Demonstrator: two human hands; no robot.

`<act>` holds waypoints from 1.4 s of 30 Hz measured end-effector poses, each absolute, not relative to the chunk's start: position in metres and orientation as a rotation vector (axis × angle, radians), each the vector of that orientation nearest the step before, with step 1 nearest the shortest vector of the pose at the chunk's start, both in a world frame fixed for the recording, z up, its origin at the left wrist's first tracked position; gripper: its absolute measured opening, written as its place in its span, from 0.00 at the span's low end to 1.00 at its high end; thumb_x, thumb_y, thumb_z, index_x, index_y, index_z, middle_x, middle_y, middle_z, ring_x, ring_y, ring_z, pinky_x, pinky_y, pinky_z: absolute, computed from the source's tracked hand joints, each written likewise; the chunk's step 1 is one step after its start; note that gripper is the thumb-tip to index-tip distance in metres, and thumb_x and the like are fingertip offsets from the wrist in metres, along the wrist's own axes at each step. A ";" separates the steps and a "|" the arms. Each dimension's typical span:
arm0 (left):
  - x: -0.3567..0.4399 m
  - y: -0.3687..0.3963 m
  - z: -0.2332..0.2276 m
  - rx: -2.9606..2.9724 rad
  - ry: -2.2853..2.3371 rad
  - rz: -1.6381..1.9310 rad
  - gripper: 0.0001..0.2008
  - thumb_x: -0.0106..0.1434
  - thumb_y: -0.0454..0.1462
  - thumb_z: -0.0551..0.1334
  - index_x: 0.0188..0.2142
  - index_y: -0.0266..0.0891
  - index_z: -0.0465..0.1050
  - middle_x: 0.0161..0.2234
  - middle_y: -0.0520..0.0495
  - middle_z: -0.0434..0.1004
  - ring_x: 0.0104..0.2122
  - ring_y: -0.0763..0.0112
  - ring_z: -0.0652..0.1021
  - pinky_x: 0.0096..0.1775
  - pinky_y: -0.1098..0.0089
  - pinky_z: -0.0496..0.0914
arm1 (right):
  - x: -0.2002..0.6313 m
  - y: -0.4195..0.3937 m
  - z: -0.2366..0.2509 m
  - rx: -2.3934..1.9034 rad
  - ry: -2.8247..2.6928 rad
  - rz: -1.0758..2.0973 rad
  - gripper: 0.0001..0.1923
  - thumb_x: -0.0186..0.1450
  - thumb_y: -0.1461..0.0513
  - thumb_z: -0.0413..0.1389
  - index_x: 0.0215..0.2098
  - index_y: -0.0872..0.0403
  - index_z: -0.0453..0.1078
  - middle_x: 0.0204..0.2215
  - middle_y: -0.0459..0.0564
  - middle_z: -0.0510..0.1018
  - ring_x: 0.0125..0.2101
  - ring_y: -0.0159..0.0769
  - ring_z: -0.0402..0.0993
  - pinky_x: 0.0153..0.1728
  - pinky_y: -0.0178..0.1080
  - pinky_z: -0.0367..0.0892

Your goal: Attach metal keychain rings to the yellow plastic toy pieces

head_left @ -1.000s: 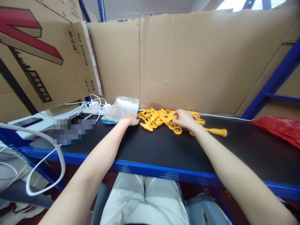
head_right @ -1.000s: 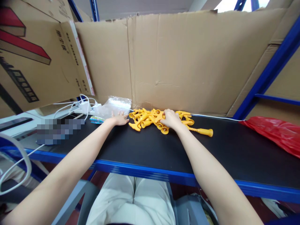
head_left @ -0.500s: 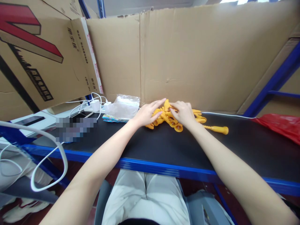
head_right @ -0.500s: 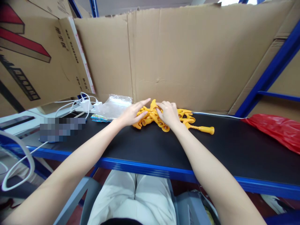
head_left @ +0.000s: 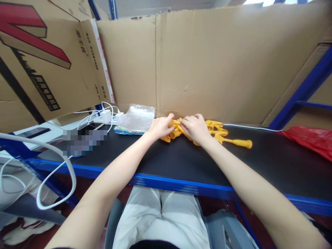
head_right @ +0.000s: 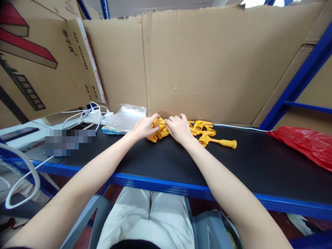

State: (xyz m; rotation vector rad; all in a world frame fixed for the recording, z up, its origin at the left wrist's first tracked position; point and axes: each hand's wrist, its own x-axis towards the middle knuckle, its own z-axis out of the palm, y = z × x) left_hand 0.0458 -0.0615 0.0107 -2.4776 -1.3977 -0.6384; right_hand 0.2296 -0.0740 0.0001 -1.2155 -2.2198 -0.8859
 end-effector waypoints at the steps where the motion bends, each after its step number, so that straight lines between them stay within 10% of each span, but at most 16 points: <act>1: 0.045 -0.061 0.011 -2.457 -1.426 -0.657 0.19 0.61 0.42 0.55 0.51 0.44 0.61 0.37 0.47 0.78 0.36 0.62 0.78 0.36 0.68 0.67 | 0.232 -0.073 0.000 -1.209 -2.203 -0.882 0.15 0.68 0.61 0.46 0.45 0.56 0.72 0.36 0.54 0.78 0.36 0.40 0.68 0.46 0.45 0.51; 42: 0.039 -0.050 0.003 -2.372 -1.357 -0.866 0.19 0.59 0.43 0.57 0.49 0.42 0.66 0.31 0.47 0.78 0.31 0.64 0.77 0.33 0.70 0.65 | 0.248 -0.065 -0.001 -1.137 -2.196 -0.580 0.16 0.66 0.58 0.47 0.50 0.57 0.63 0.45 0.57 0.75 0.47 0.43 0.69 0.54 0.50 0.53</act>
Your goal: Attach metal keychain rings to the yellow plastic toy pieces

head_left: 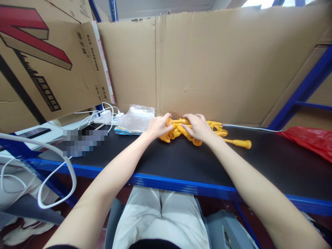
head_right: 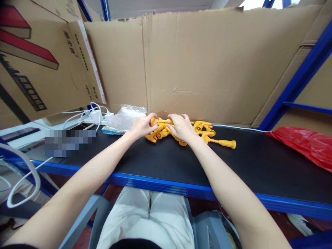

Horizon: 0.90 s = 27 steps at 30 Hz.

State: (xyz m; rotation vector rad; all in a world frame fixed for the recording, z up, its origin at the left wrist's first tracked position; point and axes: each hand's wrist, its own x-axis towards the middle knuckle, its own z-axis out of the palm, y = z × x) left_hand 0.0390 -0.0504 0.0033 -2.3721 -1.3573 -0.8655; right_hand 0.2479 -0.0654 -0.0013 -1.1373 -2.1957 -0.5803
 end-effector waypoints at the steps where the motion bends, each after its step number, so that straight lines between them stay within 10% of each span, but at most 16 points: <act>1: 0.039 -0.050 0.003 -2.366 -1.356 -0.868 0.19 0.59 0.44 0.56 0.49 0.42 0.66 0.31 0.47 0.78 0.31 0.64 0.77 0.33 0.70 0.65 | 0.247 -0.065 -0.002 -1.145 -2.196 -0.579 0.17 0.67 0.58 0.45 0.52 0.57 0.62 0.47 0.57 0.74 0.48 0.43 0.69 0.54 0.50 0.52; 27: 0.037 -0.049 0.003 -2.368 -1.398 -0.847 0.19 0.58 0.42 0.57 0.50 0.44 0.66 0.33 0.48 0.78 0.32 0.66 0.77 0.33 0.71 0.64 | 0.245 -0.063 -0.007 -1.240 -2.278 -0.633 0.17 0.68 0.62 0.41 0.50 0.57 0.65 0.43 0.58 0.76 0.42 0.44 0.70 0.43 0.45 0.54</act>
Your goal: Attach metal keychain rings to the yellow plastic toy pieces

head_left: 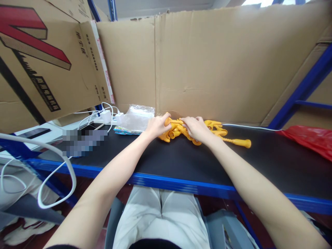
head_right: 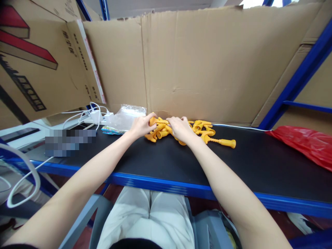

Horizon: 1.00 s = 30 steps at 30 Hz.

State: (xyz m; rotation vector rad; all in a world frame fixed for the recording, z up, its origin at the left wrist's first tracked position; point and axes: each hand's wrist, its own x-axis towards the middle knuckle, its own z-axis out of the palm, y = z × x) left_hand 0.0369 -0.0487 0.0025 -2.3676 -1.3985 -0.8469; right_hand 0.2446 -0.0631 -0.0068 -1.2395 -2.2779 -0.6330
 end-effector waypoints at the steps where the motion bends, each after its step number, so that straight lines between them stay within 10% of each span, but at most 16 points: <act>1: 0.037 -0.049 0.002 -2.373 -1.402 -0.840 0.19 0.58 0.43 0.57 0.50 0.45 0.66 0.33 0.48 0.78 0.32 0.66 0.77 0.33 0.71 0.64 | 0.245 -0.063 -0.006 -1.244 -2.280 -0.646 0.16 0.68 0.62 0.41 0.49 0.56 0.66 0.42 0.58 0.76 0.41 0.44 0.69 0.42 0.45 0.54; 30: 0.031 -0.044 0.002 -2.341 -1.455 -0.862 0.20 0.58 0.42 0.57 0.50 0.45 0.68 0.32 0.48 0.78 0.33 0.65 0.77 0.34 0.70 0.66 | 0.255 -0.060 -0.005 -1.249 -2.225 -0.631 0.15 0.63 0.64 0.46 0.48 0.54 0.66 0.44 0.56 0.76 0.44 0.45 0.70 0.51 0.52 0.51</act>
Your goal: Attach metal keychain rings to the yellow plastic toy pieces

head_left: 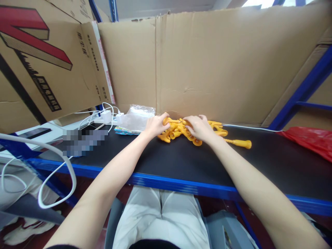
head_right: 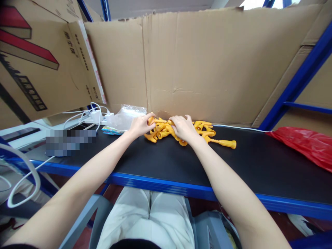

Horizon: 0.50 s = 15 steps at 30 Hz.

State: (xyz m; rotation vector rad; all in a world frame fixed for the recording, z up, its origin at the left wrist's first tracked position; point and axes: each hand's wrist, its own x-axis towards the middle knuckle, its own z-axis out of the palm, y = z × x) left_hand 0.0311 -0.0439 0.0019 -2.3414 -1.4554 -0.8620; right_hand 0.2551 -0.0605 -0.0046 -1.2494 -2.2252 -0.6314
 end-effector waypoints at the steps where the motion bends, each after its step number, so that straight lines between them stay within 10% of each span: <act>1: 0.031 -0.043 0.002 -2.340 -1.462 -0.860 0.19 0.58 0.42 0.57 0.50 0.45 0.68 0.31 0.48 0.78 0.33 0.65 0.77 0.34 0.70 0.66 | 0.257 -0.060 -0.004 -1.256 -2.222 -0.636 0.15 0.63 0.64 0.47 0.47 0.54 0.66 0.43 0.55 0.76 0.44 0.45 0.70 0.51 0.51 0.51; 15: 0.022 -0.032 -0.001 -2.335 -1.577 -0.879 0.17 0.58 0.43 0.56 0.47 0.45 0.70 0.30 0.47 0.77 0.32 0.63 0.77 0.35 0.68 0.67 | 0.339 -0.034 0.008 -1.577 -1.569 -0.609 0.25 0.63 0.58 0.50 0.57 0.58 0.57 0.47 0.64 0.72 0.48 0.51 0.65 0.45 0.52 0.55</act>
